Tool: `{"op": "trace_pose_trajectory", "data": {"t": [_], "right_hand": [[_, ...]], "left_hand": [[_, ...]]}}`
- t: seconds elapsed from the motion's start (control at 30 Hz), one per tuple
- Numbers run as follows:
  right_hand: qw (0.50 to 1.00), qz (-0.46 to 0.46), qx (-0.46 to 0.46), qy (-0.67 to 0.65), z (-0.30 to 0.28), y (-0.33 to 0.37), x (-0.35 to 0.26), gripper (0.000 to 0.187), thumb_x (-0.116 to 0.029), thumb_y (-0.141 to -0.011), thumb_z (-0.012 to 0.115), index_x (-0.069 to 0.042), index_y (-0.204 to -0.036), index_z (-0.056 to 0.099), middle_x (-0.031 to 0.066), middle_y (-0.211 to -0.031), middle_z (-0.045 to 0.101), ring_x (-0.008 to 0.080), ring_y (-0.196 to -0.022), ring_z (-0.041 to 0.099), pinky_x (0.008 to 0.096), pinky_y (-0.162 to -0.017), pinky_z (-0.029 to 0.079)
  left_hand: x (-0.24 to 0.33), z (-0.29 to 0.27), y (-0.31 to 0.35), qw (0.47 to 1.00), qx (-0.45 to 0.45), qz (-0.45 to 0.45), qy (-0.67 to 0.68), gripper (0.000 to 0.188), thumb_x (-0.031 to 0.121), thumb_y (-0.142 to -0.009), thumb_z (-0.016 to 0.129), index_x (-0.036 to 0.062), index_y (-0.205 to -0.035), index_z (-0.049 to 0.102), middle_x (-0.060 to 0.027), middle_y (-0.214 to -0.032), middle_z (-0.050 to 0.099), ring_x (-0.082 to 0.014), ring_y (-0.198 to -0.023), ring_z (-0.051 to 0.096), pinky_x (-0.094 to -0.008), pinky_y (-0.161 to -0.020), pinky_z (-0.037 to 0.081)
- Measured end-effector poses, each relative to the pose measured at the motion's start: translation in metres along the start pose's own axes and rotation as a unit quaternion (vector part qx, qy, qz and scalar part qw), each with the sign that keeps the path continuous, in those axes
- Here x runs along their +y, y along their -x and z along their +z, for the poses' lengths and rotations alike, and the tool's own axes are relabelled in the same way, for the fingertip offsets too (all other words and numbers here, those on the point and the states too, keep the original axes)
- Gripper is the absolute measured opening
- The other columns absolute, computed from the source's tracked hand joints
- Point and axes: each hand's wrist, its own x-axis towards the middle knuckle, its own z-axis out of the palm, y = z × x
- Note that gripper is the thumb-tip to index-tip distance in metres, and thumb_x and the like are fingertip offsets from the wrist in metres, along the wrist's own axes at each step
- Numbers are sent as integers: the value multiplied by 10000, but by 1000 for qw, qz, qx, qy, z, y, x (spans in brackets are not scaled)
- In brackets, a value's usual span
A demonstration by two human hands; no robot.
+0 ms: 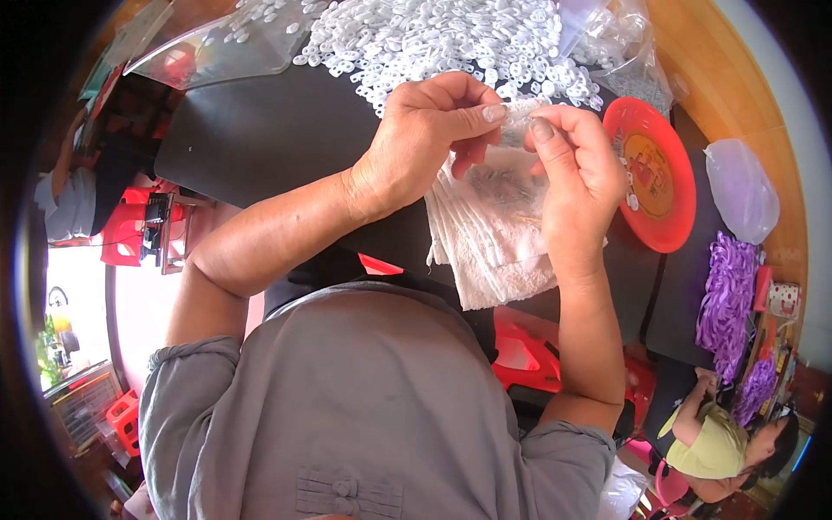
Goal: Cleaning small white plastic parts individually using a white cloth.
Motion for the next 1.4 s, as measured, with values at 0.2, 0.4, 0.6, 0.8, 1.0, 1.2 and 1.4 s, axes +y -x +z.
{"op": "trace_pose_trajectory", "data": {"t": [0.2,0.4,0.6,0.8,1.0,1.2,1.4], "right_hand": [[992,-49,-31,114,0,0,0,93,-82,-938,586,-5,-966,629,6,-816,611,57,-726,544,194,-611,416],[980,-119,-42,156,2,-1,1,41,-1,-898,616,6,-932,595,39,-751,597,103,-667,533,250,-601,439],[961,-155,-65,221,1,-2,-3,37,-5,-895,611,-6,-902,575,71,-762,590,160,-649,558,275,-596,446],[951,-180,-88,234,3,-3,1,51,-13,-889,611,-4,-877,563,79,-753,589,185,-620,550,291,-565,438],[984,-92,-56,143,9,2,9,77,-81,-931,602,-13,-903,626,-18,-751,591,54,-627,513,192,-559,395],[986,-60,-40,149,4,-2,3,111,-106,-941,599,-2,-962,631,-19,-824,613,45,-728,536,192,-622,417],[975,-137,-54,169,2,-5,8,87,4,-878,616,7,-965,616,59,-852,656,118,-716,595,255,-638,474]], "left_hand": [[0,3,2,999,0,7,-48,139,130,-925,615,-9,-923,605,-25,-740,605,-60,-582,531,-210,-467,410],[-3,3,2,995,1,28,-91,120,115,-921,616,-4,-936,607,-17,-745,604,-46,-589,530,-200,-466,410],[-13,1,1,965,19,146,-216,95,89,-898,621,-4,-897,602,-8,-710,586,-67,-600,520,-233,-530,443],[-16,3,1,953,35,163,-251,74,61,-881,623,-8,-878,598,-13,-687,576,-76,-602,516,-243,-555,452],[-8,4,3,988,37,90,-118,71,58,-886,614,-5,-859,599,-21,-682,578,-78,-563,514,-232,-493,419],[-4,1,0,999,36,-23,-33,129,94,-902,600,-27,-855,597,-37,-694,587,-88,-527,527,-238,-447,406],[-6,0,-1,999,32,-34,-29,129,101,-892,618,-26,-869,607,-44,-702,590,-91,-531,529,-239,-444,408]]}}
